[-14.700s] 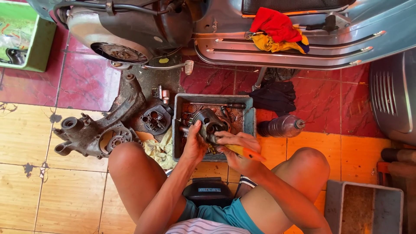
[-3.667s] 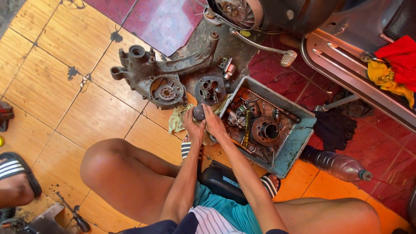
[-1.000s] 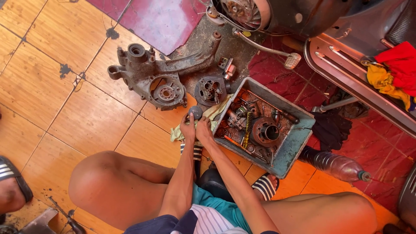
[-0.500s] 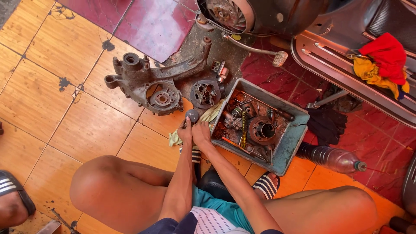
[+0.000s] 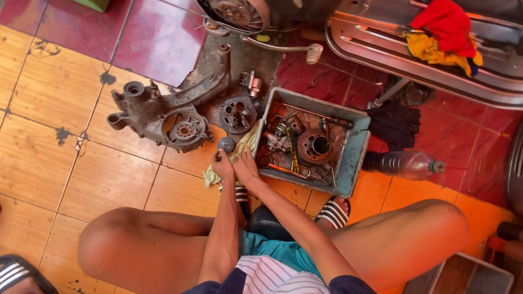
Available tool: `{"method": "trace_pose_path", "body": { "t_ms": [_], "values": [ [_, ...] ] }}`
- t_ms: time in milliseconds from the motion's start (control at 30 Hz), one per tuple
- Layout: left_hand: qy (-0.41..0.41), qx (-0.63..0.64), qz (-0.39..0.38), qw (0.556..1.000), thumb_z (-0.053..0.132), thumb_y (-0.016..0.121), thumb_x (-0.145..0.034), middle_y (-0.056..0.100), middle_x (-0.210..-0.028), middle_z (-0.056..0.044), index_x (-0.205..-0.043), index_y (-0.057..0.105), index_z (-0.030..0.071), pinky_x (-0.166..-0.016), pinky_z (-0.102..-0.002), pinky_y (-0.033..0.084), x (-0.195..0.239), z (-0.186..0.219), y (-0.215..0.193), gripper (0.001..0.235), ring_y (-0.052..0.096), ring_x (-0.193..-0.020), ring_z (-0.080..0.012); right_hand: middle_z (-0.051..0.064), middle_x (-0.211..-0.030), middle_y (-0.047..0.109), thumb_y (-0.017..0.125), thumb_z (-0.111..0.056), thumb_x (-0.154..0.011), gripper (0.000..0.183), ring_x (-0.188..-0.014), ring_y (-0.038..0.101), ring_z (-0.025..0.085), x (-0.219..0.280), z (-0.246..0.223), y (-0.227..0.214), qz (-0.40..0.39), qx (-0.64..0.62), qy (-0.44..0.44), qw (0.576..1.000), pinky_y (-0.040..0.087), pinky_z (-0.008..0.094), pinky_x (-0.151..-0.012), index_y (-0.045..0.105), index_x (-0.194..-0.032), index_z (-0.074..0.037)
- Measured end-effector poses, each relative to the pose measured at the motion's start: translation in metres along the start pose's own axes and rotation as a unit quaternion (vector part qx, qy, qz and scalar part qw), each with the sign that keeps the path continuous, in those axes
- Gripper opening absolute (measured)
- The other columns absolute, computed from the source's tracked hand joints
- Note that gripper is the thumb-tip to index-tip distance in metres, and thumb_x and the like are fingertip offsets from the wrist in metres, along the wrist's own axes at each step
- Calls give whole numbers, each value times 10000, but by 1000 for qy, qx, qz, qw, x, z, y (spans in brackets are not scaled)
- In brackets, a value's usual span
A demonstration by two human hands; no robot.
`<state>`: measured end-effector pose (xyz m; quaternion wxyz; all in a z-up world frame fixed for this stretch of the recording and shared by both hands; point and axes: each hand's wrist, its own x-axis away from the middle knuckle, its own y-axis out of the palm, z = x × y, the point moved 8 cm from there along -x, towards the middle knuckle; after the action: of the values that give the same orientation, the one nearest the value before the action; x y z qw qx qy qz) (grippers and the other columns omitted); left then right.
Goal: Cleaning a motorcycle piston and other engine components in a tray using a brush and cleaning fluid.
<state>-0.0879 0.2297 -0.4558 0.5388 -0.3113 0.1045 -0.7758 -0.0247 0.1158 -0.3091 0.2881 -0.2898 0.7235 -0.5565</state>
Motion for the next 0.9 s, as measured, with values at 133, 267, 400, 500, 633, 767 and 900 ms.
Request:
{"method": "trace_pose_path", "body": {
  "t_ms": [133, 267, 400, 500, 633, 767, 900],
  "values": [
    [160, -5, 81, 984, 245, 697, -966, 664, -1037, -228, -1210, 679, -5, -812, -497, 543, 56, 93, -33, 350, 670, -904, -365, 203, -1143, 650, 738, -75, -823, 290, -1231, 569, 373, 16, 11, -21, 12, 30, -4, 999, 270, 548, -1219, 706, -1106, -19],
    [350, 23, 32, 936, 114, 590, -1039, 506, -1197, -135, -1308, 567, 62, -980, -462, 448, 110, 172, -35, 275, 541, -1086, -321, 181, -1183, 599, 567, -55, -978, 244, -1164, 584, 380, 43, 42, -81, 200, -130, -9, 971, 455, 498, -1060, 657, -1196, 8],
    [472, 59, -77, 876, 24, 586, -1000, 512, -1198, -156, -1284, 574, 26, -1002, -485, 445, 160, 221, -12, 284, 544, -1112, -368, 93, -1088, 612, 620, -108, -962, 285, -1050, 608, 311, 79, 111, -99, 291, -143, 116, 939, 477, 462, -938, 665, -1242, -76],
    [441, 76, -206, 870, 45, 544, -1048, 583, -1148, -196, -1294, 558, 20, -920, -492, 510, 188, 224, 10, 248, 604, -1075, -409, 108, -1103, 567, 626, -30, -929, 345, -1057, 551, 312, 110, 162, -99, 307, -125, 266, 905, 444, 458, -958, 597, -1271, -56],
    [416, 51, -315, 851, -13, 538, -1021, 624, -1164, -215, -1282, 593, -10, -972, -511, 519, 205, 221, 44, 267, 625, -1133, -413, 122, -1197, 562, 669, -23, -901, 399, -1157, 533, 322, 120, 177, -125, 266, -75, 289, 917, 438, 451, -988, 575, -1287, -59],
    [380, -89, -366, 845, 133, 605, -1027, 551, -1377, -227, -1469, 482, 3, -1120, -569, 429, 197, 181, 98, 476, 470, -1363, -419, 106, -1211, 568, 656, -16, -916, 358, -1153, 528, 319, 122, 191, -133, 283, -80, 294, 909, 436, 465, -981, 598, -1263, -86],
    [373, -177, -378, 828, 426, 522, -1084, 512, -1485, -117, -1543, 459, 170, -1080, -573, 415, 190, 156, 134, 530, 438, -1388, -359, 95, -1145, 596, 649, -51, -933, 325, -1133, 556, 313, 114, 215, -142, 255, -75, 329, 906, 447, 470, -968, 604, -1253, -87]
  ]
}}
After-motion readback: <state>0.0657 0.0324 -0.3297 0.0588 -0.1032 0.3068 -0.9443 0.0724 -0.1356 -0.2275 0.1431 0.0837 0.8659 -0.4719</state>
